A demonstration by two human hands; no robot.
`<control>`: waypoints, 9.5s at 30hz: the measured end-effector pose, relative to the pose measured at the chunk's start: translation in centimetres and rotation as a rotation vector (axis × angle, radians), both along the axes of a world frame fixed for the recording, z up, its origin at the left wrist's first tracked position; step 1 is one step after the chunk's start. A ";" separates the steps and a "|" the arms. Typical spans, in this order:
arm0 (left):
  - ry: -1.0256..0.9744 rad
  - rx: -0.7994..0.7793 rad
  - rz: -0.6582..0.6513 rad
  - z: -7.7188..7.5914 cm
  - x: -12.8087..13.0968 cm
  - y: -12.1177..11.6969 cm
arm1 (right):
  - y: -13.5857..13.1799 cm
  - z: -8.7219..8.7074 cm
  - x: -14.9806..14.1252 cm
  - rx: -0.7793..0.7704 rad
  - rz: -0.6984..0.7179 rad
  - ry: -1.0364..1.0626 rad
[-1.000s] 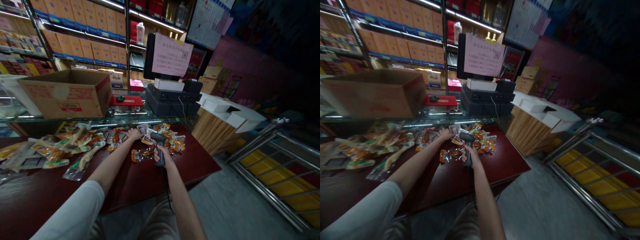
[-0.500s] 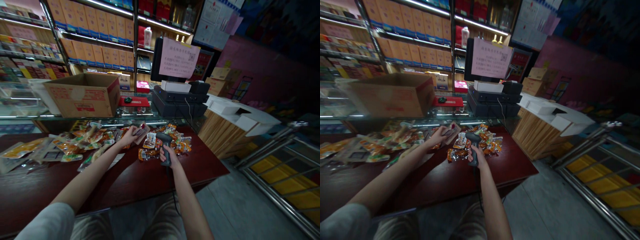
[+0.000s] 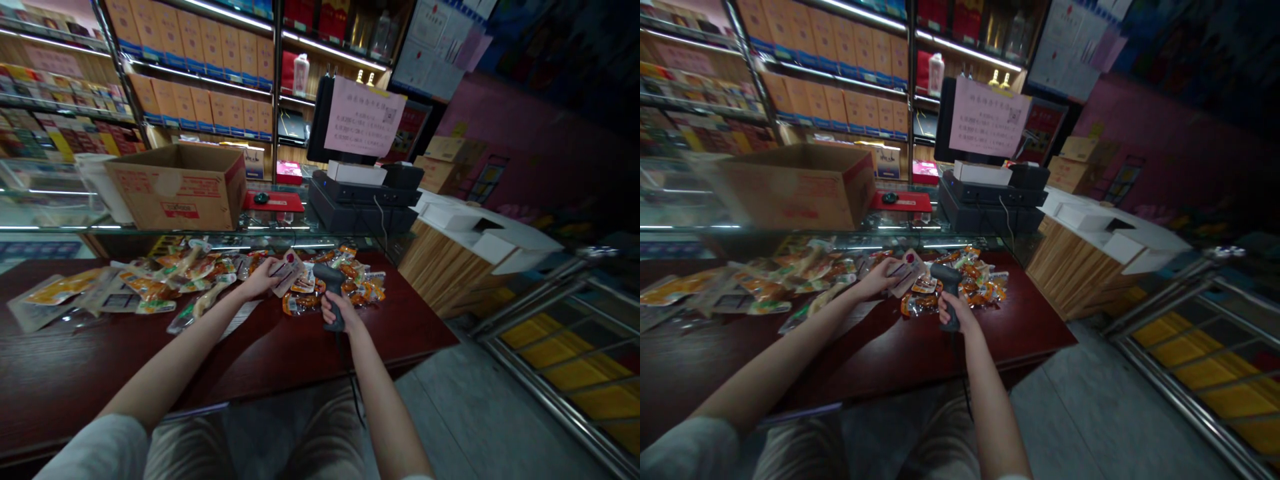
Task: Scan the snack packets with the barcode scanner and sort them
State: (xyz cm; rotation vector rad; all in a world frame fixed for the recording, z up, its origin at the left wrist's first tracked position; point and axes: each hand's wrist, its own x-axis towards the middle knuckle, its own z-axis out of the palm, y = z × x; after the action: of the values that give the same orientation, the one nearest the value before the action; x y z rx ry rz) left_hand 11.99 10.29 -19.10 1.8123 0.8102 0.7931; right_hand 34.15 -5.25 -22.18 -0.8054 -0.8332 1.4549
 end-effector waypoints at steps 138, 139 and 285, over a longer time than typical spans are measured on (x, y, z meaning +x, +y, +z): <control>-0.687 -1.142 -0.197 -1.6 3.3 -3.4 | -1.3 0.4 8.1 -0.015 -0.121 0.099; -0.758 -1.212 -0.207 -1.5 3.5 -3.6 | -1.4 0.5 8.0 -0.010 -0.119 0.099; 0.210 0.227 0.004 -0.7 6.6 -0.4 | -1.0 0.3 7.8 0.004 -0.178 0.077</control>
State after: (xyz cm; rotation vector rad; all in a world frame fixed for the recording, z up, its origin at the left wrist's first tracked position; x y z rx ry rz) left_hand 18.58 9.94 -19.84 2.1237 0.8869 0.7287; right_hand 41.95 -6.25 -21.84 -0.7955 -0.6885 1.3178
